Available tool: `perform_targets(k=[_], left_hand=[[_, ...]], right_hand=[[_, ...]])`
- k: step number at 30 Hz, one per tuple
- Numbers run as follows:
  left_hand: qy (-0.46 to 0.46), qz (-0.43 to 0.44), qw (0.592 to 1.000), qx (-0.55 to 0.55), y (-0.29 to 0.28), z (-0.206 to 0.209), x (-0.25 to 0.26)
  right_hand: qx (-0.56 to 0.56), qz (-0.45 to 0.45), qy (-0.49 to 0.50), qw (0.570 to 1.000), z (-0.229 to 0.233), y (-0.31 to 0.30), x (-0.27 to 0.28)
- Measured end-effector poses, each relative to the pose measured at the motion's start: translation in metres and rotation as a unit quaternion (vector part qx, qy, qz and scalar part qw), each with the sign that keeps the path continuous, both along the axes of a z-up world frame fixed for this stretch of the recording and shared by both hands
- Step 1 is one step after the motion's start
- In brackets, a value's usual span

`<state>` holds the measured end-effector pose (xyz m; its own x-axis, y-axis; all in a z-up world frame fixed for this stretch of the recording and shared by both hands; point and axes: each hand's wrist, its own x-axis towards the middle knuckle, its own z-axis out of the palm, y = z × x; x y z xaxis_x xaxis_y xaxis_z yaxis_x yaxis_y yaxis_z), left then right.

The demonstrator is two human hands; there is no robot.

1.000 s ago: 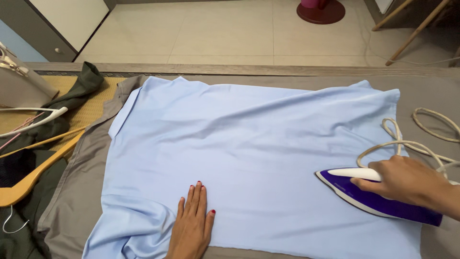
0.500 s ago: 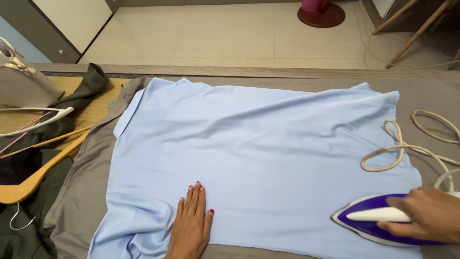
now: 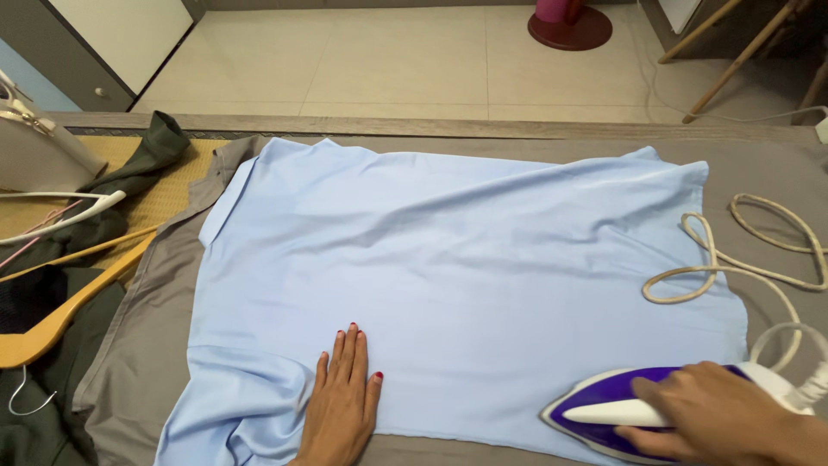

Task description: The person irons a light blue shirt on a grey ironing board. They smooth the fabric with their hands, use a purple and white iron to press the sleeves and body, and reposition the shirt to continue ironing different sections.

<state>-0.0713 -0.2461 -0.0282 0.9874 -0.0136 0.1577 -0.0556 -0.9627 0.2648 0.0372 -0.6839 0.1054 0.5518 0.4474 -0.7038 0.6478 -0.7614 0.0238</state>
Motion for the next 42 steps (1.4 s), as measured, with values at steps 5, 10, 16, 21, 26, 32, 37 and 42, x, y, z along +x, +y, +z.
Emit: perform_targets(k=[5,10,16,21,26,32,37,42], left_hand=[[0.009,0.009,1.0,-0.004,0.002,0.001,-0.001],[0.013,0.013,1.0,-0.005,0.003,0.006,-0.002],[0.017,0.028,0.999,-0.005,-0.002,0.015,0.007],[0.002,0.035,0.999,0.001,0.002,0.017,0.012],[-0.013,0.04,0.999,-0.006,0.005,0.015,0.012],[-0.011,0.041,0.999,-0.014,0.005,0.017,0.011],[-0.008,0.045,0.999,0.001,0.004,0.02,0.013],[-0.029,0.022,0.999,0.009,-0.013,0.021,0.012]], right_hand=[[0.042,-0.005,-0.015,0.999,0.019,0.058,-0.008],[0.064,-0.002,-0.015,0.998,0.023,0.11,-0.012],[0.204,0.036,-0.112,0.972,0.008,0.167,-0.002],[0.217,0.029,-0.139,0.966,0.006,0.201,0.021],[0.209,0.014,-0.157,0.965,0.008,0.22,0.052],[0.195,-0.02,-0.195,0.961,0.01,0.232,0.096],[0.194,-0.082,-0.167,0.963,0.015,0.239,0.121],[0.185,-0.109,-0.13,0.968,0.018,0.232,0.111]])
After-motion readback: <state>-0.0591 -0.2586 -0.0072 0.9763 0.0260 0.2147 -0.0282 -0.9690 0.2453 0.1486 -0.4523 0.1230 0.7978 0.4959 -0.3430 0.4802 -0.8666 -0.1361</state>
